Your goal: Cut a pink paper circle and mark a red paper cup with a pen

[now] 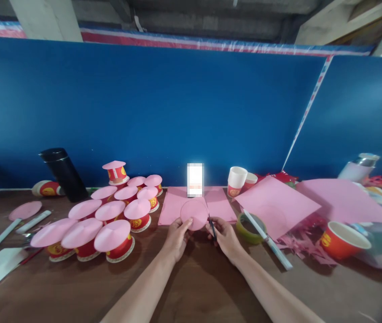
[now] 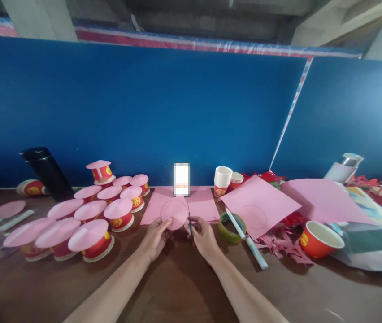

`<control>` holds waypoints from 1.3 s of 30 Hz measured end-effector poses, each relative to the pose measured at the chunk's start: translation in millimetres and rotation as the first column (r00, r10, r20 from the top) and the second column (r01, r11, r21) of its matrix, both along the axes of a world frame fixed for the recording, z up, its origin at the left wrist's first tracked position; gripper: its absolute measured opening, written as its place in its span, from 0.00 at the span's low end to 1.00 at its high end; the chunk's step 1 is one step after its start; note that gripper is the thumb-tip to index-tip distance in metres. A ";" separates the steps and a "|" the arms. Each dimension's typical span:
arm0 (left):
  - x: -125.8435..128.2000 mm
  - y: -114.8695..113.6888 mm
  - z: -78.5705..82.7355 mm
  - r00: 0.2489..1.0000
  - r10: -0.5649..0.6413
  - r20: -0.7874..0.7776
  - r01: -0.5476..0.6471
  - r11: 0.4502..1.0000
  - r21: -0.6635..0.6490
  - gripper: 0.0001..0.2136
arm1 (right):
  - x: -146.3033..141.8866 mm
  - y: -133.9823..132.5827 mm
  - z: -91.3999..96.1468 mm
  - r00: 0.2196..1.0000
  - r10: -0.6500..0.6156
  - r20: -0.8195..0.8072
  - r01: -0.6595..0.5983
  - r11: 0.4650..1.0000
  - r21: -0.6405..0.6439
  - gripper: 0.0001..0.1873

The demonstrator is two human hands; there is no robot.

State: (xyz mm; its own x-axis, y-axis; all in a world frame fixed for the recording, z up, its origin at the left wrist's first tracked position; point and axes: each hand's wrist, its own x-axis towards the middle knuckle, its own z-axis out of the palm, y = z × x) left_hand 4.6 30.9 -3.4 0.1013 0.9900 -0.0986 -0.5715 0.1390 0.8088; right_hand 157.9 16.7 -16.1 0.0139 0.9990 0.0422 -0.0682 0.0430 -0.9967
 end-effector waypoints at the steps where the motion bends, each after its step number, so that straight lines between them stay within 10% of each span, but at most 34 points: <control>1: -0.1 0.2 0.1 1.000 -0.001 0.001 0.001 1.000 0.000 0.13 | 0.0 -0.2 0.2 1.000 -0.002 0.002 0.002 1.000 -0.001 0.22; 39: 0.1 0.1 2.5 1.000 0.016 -0.012 -0.017 0.999 -0.050 0.13 | -1.6 -3.0 7.6 1.000 -0.004 -0.003 0.004 1.000 -0.001 0.24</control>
